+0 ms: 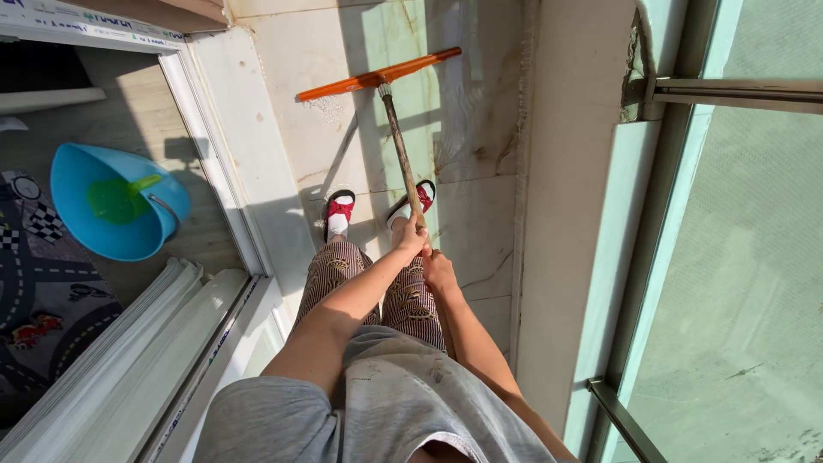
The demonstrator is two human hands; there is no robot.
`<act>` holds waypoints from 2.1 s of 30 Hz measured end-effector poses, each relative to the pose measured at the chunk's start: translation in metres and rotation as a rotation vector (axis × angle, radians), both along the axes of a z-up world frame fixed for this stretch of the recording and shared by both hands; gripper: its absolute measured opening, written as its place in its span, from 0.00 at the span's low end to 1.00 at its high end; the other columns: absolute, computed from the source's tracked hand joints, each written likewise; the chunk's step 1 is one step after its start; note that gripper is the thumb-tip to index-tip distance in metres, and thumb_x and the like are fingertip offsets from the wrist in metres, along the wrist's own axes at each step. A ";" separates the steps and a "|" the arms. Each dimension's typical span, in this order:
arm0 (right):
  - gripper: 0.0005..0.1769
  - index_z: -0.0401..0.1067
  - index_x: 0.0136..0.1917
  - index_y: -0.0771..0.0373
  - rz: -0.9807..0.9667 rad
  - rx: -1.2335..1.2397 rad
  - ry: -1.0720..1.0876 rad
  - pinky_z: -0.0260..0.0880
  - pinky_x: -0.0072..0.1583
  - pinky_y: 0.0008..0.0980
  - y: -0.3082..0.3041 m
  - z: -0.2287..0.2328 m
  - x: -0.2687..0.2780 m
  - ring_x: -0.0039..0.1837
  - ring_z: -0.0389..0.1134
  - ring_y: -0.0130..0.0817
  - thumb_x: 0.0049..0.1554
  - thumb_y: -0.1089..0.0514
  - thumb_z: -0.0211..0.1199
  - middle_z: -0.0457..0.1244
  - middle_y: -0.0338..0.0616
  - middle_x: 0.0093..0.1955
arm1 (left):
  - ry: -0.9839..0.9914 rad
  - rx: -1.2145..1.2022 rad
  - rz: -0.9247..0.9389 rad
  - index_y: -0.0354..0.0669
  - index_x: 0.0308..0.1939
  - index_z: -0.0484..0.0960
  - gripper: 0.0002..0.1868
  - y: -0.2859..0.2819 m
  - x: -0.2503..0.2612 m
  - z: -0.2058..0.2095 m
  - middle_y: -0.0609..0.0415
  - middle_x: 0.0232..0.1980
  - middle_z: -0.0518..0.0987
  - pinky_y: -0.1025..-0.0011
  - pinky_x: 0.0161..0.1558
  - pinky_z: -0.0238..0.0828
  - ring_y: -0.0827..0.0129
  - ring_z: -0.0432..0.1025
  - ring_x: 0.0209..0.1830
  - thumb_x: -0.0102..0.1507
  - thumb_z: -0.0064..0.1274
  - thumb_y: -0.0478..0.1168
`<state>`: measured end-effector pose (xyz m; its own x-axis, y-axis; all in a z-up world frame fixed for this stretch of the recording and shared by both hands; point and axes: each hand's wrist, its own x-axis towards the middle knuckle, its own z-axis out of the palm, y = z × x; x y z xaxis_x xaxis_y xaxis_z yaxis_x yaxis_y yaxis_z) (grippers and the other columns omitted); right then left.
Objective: Cleaning a balcony floor by pouring water and using a squeegee to move the water.
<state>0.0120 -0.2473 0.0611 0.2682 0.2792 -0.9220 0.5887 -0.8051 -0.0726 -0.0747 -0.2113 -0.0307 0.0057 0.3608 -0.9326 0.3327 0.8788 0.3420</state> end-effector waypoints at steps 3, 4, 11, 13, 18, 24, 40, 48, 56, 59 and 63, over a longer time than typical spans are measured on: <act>0.42 0.69 0.63 0.68 -0.098 -0.036 0.042 0.70 0.62 0.53 0.018 0.013 -0.044 0.57 0.73 0.62 0.65 0.28 0.35 0.70 0.68 0.52 | 0.046 0.177 -0.294 0.59 0.79 0.55 0.39 0.017 -0.053 0.009 0.39 0.55 0.81 0.59 0.53 0.72 0.53 0.76 0.52 0.67 0.56 0.45; 0.41 0.70 0.60 0.68 -0.091 0.064 0.041 0.71 0.58 0.53 0.031 0.007 -0.057 0.54 0.72 0.61 0.65 0.30 0.35 0.69 0.66 0.50 | -0.001 0.227 -0.227 0.58 0.80 0.53 0.40 0.032 -0.064 0.002 0.39 0.56 0.81 0.60 0.51 0.73 0.53 0.77 0.50 0.67 0.55 0.44; 0.37 0.69 0.56 0.71 -0.154 0.176 0.021 0.74 0.47 0.52 0.129 -0.083 -0.134 0.45 0.73 0.59 0.67 0.34 0.39 0.70 0.65 0.45 | -0.027 0.097 -0.086 0.64 0.80 0.52 0.38 0.176 -0.127 -0.001 0.49 0.51 0.81 0.61 0.42 0.82 0.58 0.79 0.38 0.67 0.49 0.41; 0.37 0.69 0.58 0.71 -0.103 0.153 -0.021 0.72 0.54 0.53 0.083 -0.132 -0.139 0.52 0.71 0.62 0.67 0.33 0.40 0.68 0.68 0.50 | 0.047 0.076 -0.213 0.64 0.80 0.51 0.38 0.132 -0.130 -0.037 0.44 0.50 0.81 0.59 0.45 0.78 0.54 0.78 0.42 0.68 0.48 0.43; 0.38 0.67 0.61 0.71 -0.320 -0.155 0.003 0.76 0.52 0.57 -0.003 -0.023 -0.160 0.50 0.75 0.61 0.64 0.33 0.39 0.69 0.68 0.52 | 0.153 0.070 -0.405 0.64 0.81 0.50 0.41 0.005 -0.137 -0.039 0.43 0.52 0.83 0.57 0.55 0.74 0.49 0.77 0.52 0.65 0.49 0.46; 0.39 0.73 0.57 0.71 -0.138 0.055 -0.055 0.71 0.36 0.40 -0.042 0.017 -0.138 0.29 0.71 0.44 0.69 0.32 0.40 0.69 0.58 0.36 | -0.061 -0.069 -0.130 0.62 0.80 0.55 0.40 -0.034 -0.134 0.028 0.46 0.45 0.83 0.58 0.44 0.82 0.53 0.82 0.40 0.64 0.50 0.45; 0.38 0.71 0.50 0.73 -0.215 -0.018 -0.008 0.68 0.28 0.44 -0.165 -0.034 -0.093 0.28 0.67 0.42 0.66 0.32 0.42 0.66 0.53 0.33 | 0.136 0.077 -0.334 0.62 0.82 0.48 0.41 -0.167 -0.071 -0.060 0.41 0.56 0.80 0.56 0.57 0.74 0.48 0.76 0.55 0.67 0.51 0.46; 0.36 0.71 0.58 0.65 -0.239 -0.023 0.007 0.70 0.31 0.40 -0.268 0.043 -0.071 0.29 0.66 0.37 0.65 0.31 0.42 0.65 0.46 0.32 | 0.066 0.177 -0.396 0.56 0.80 0.54 0.41 -0.285 -0.060 0.006 0.41 0.56 0.81 0.56 0.55 0.74 0.48 0.77 0.54 0.65 0.56 0.50; 0.38 0.71 0.56 0.68 -0.155 0.003 0.013 0.70 0.33 0.44 -0.245 0.038 -0.094 0.31 0.66 0.41 0.66 0.30 0.43 0.66 0.50 0.35 | 0.069 0.179 -0.173 0.54 0.78 0.59 0.42 -0.261 -0.084 -0.010 0.43 0.53 0.84 0.60 0.49 0.78 0.55 0.80 0.46 0.62 0.60 0.46; 0.37 0.72 0.56 0.68 0.172 0.122 -0.048 0.72 0.46 0.52 -0.257 -0.011 -0.066 0.43 0.71 0.54 0.67 0.30 0.43 0.69 0.60 0.43 | 0.037 0.172 -0.045 0.54 0.80 0.51 0.46 -0.259 -0.087 0.008 0.41 0.54 0.82 0.61 0.50 0.79 0.56 0.82 0.43 0.63 0.60 0.46; 0.36 0.71 0.59 0.66 0.557 0.184 -0.096 0.66 0.62 0.58 -0.162 0.062 -0.094 0.60 0.67 0.67 0.65 0.31 0.43 0.68 0.68 0.55 | -0.095 0.027 0.337 0.59 0.82 0.47 0.46 -0.198 -0.103 0.045 0.45 0.52 0.82 0.61 0.42 0.82 0.59 0.80 0.40 0.64 0.55 0.44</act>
<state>-0.0823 -0.4090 0.1232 0.1153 0.5545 -0.8241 0.9298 -0.3523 -0.1069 -0.1780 -0.4092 0.0148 -0.0318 0.3821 -0.9236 -0.0090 0.9239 0.3825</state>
